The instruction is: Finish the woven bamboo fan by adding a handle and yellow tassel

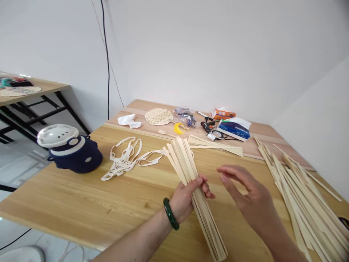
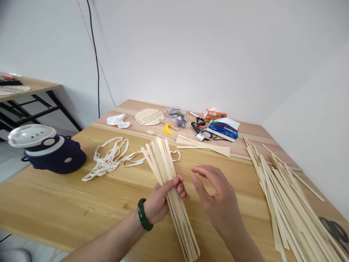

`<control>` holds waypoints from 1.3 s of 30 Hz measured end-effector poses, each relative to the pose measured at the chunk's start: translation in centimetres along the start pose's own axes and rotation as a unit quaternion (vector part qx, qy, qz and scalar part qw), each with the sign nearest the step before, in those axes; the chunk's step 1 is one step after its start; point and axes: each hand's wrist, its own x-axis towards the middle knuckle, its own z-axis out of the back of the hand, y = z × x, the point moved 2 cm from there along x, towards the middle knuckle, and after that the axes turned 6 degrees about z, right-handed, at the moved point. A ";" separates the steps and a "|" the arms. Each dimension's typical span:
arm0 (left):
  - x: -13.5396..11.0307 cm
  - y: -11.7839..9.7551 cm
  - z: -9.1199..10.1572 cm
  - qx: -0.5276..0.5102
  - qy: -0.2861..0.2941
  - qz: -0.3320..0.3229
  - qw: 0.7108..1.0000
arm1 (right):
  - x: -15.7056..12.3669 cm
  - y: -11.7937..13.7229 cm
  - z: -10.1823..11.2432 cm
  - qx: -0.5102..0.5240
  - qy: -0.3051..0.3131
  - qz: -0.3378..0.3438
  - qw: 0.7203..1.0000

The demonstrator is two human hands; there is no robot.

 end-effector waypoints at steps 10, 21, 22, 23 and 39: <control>-0.9 1.0 -0.3 0.059 -0.014 -0.015 0.998 | 5.7 4.9 -5.8 -0.154 0.056 0.163 0.973; -0.4 0.9 1.0 -0.053 0.024 0.064 0.996 | 6.9 1.8 -4.6 0.121 0.001 -0.045 0.992; -0.3 0.9 1.2 -0.071 0.024 0.073 0.995 | 6.9 1.3 -4.3 0.136 -0.022 -0.057 0.989; -0.2 0.8 1.4 -0.088 0.026 0.080 0.993 | 6.8 0.8 -3.9 0.151 -0.050 -0.066 0.985; 0.4 -1.0 2.5 -0.111 0.057 0.029 0.992 | -0.4 -3.3 -3.2 0.154 0.233 -0.270 0.921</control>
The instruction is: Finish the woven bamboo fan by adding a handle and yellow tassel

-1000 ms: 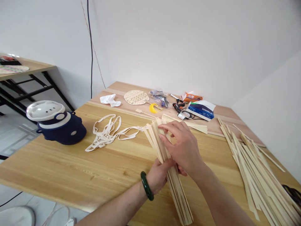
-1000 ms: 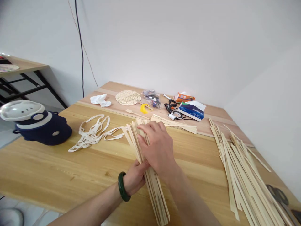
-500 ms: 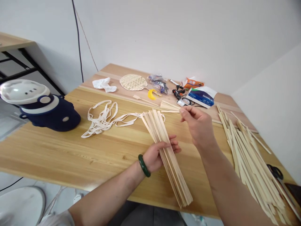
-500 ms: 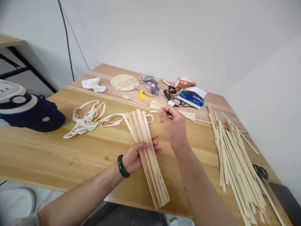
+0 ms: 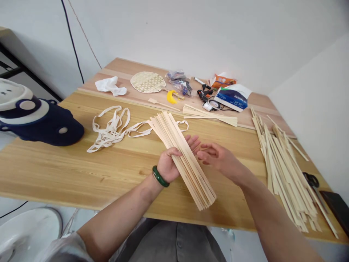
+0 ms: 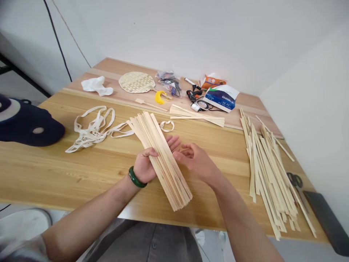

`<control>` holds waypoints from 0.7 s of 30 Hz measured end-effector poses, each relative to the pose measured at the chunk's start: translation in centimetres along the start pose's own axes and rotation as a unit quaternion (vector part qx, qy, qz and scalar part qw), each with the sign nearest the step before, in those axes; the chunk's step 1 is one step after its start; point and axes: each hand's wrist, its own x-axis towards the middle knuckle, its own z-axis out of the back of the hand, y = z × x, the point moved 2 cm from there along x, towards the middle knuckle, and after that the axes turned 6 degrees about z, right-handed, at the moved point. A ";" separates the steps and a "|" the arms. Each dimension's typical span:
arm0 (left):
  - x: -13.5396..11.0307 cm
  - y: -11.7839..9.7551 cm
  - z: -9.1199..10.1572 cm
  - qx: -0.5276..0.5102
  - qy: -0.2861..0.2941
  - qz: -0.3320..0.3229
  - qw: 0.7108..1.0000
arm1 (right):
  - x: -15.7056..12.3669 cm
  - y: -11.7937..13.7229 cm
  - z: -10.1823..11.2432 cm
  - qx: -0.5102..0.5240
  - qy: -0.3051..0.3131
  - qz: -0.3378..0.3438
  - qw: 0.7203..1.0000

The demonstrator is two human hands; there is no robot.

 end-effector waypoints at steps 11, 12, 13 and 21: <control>-0.3 -1.0 -0.1 0.015 0.030 -0.025 0.999 | -1.3 -0.6 -1.0 -0.055 0.112 0.007 0.992; -0.3 -1.0 -0.2 0.018 0.031 -0.025 0.999 | -1.3 -0.7 -0.9 -0.047 0.110 -0.002 0.993; -0.3 -1.0 -0.2 0.021 0.033 -0.025 0.999 | -1.2 -0.8 -0.8 -0.039 0.107 -0.012 0.993; 0.0 -1.0 0.3 0.018 0.015 -0.028 0.999 | -1.4 -1.8 -0.7 0.092 0.079 -0.101 0.987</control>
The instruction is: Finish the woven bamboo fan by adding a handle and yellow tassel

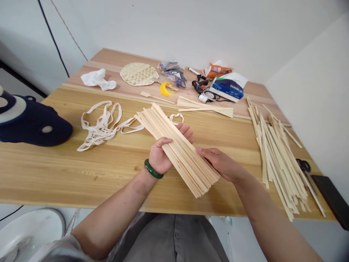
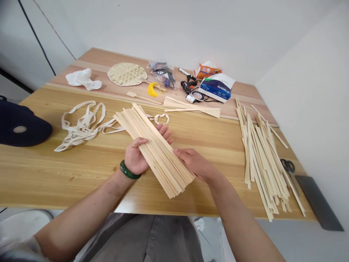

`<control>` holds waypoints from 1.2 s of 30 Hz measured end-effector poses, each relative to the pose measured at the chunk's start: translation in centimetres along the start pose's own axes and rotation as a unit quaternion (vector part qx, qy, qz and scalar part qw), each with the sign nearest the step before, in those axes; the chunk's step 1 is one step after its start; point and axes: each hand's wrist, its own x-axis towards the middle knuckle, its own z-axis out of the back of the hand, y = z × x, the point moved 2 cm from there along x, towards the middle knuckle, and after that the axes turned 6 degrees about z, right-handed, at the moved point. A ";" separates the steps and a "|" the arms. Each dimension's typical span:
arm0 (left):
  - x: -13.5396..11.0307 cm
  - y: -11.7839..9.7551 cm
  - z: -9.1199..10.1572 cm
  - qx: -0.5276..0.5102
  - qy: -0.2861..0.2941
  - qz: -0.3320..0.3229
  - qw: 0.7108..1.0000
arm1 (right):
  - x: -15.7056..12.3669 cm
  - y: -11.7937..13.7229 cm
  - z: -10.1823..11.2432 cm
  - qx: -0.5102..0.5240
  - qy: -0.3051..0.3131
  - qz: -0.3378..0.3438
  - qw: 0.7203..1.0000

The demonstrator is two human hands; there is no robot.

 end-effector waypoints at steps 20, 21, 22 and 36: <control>-0.7 -1.5 -0.4 -0.111 0.003 0.001 0.994 | -4.4 -1.0 -3.2 0.014 0.124 0.086 0.988; -0.7 -1.6 -0.4 -0.109 -0.001 0.001 0.994 | -4.4 -1.1 -3.4 0.011 0.115 0.088 0.989; -0.8 -1.6 -0.4 -0.107 -0.004 0.001 0.994 | -4.4 -1.1 -3.6 0.006 0.105 0.089 0.991; -0.8 -1.6 -0.4 -0.051 -0.082 0.017 0.995 | -2.0 -0.3 -5.0 0.037 -0.089 0.169 0.981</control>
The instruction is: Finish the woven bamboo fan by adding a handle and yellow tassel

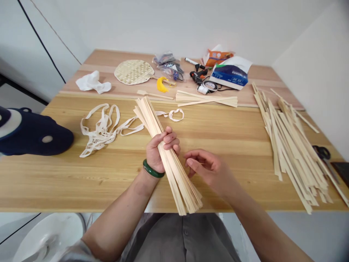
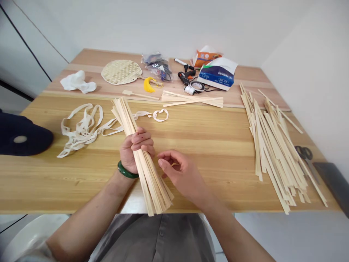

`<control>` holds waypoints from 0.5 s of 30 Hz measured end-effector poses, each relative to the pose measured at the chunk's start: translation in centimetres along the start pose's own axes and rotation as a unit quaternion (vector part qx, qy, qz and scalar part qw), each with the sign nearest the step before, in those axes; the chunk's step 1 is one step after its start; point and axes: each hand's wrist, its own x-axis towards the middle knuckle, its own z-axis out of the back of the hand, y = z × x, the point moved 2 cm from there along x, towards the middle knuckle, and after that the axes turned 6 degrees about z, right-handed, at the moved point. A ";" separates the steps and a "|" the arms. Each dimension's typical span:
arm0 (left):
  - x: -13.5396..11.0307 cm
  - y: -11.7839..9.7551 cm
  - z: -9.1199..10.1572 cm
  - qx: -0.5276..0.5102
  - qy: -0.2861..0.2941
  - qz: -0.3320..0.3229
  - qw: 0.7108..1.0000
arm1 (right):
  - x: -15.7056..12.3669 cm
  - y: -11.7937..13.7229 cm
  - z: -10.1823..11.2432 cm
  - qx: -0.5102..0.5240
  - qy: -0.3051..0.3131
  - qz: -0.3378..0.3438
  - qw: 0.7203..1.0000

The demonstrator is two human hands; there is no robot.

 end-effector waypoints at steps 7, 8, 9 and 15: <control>0.0 0.0 -0.2 0.005 -0.031 -0.003 1.000 | 1.6 0.1 0.5 -0.042 -0.061 0.022 0.997; 0.1 -0.1 -0.2 0.000 -0.033 -0.006 0.999 | 1.8 -0.2 2.0 -0.078 -0.101 0.035 0.991; 0.1 -0.2 -0.3 -0.005 -0.028 -0.008 1.000 | 1.9 -0.6 3.8 -0.121 -0.146 0.051 0.981; -0.1 -1.6 -0.5 -0.030 0.041 -0.024 0.998 | 0.2 -3.7 10.0 -0.455 -0.221 0.144 0.851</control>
